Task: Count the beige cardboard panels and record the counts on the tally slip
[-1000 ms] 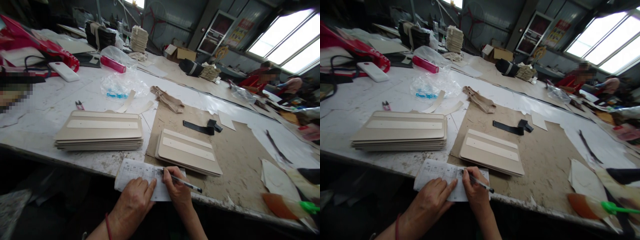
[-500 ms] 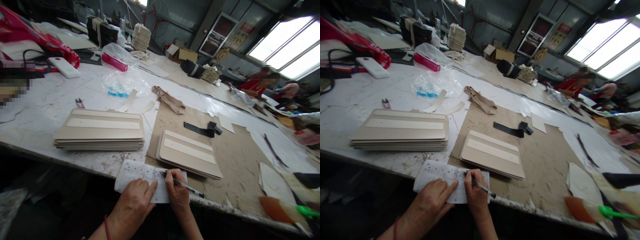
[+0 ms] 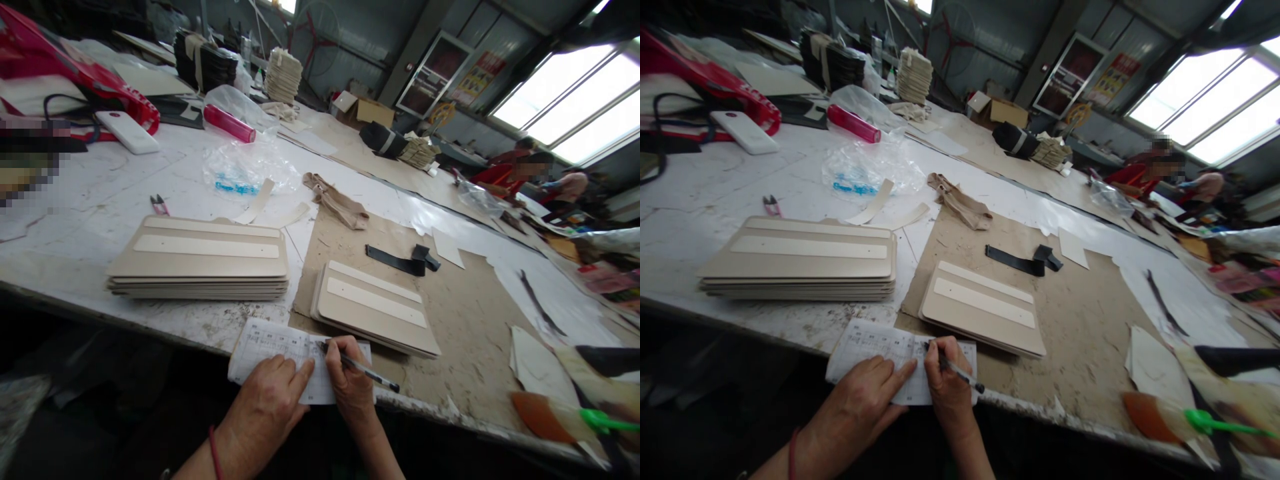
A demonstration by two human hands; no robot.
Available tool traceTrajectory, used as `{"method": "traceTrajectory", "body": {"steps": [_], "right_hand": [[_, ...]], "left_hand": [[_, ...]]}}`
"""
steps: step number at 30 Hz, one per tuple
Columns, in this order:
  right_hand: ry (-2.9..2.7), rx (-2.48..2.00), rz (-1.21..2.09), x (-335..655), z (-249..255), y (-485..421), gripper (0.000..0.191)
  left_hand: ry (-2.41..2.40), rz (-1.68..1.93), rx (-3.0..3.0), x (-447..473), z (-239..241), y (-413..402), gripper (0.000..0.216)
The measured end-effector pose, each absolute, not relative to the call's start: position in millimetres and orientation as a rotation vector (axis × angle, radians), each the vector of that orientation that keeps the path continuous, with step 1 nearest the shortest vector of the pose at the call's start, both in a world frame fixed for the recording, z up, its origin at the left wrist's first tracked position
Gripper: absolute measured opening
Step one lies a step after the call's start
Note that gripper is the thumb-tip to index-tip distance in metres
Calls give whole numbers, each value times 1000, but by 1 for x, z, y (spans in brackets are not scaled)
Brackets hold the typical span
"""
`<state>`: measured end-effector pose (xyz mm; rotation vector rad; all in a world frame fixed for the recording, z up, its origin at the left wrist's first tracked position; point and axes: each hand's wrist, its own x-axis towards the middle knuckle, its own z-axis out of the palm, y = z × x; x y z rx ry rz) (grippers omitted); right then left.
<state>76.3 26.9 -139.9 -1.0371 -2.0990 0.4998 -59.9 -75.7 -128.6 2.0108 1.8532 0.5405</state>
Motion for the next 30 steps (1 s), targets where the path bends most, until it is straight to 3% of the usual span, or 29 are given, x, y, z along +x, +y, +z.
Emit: {"method": "traceTrajectory", "body": {"steps": [30], "right_hand": [[-2075,-1072,543,78,-138,27,20]], "left_hand": [[1857,537,2004,-59,-130,-76,58]]}}
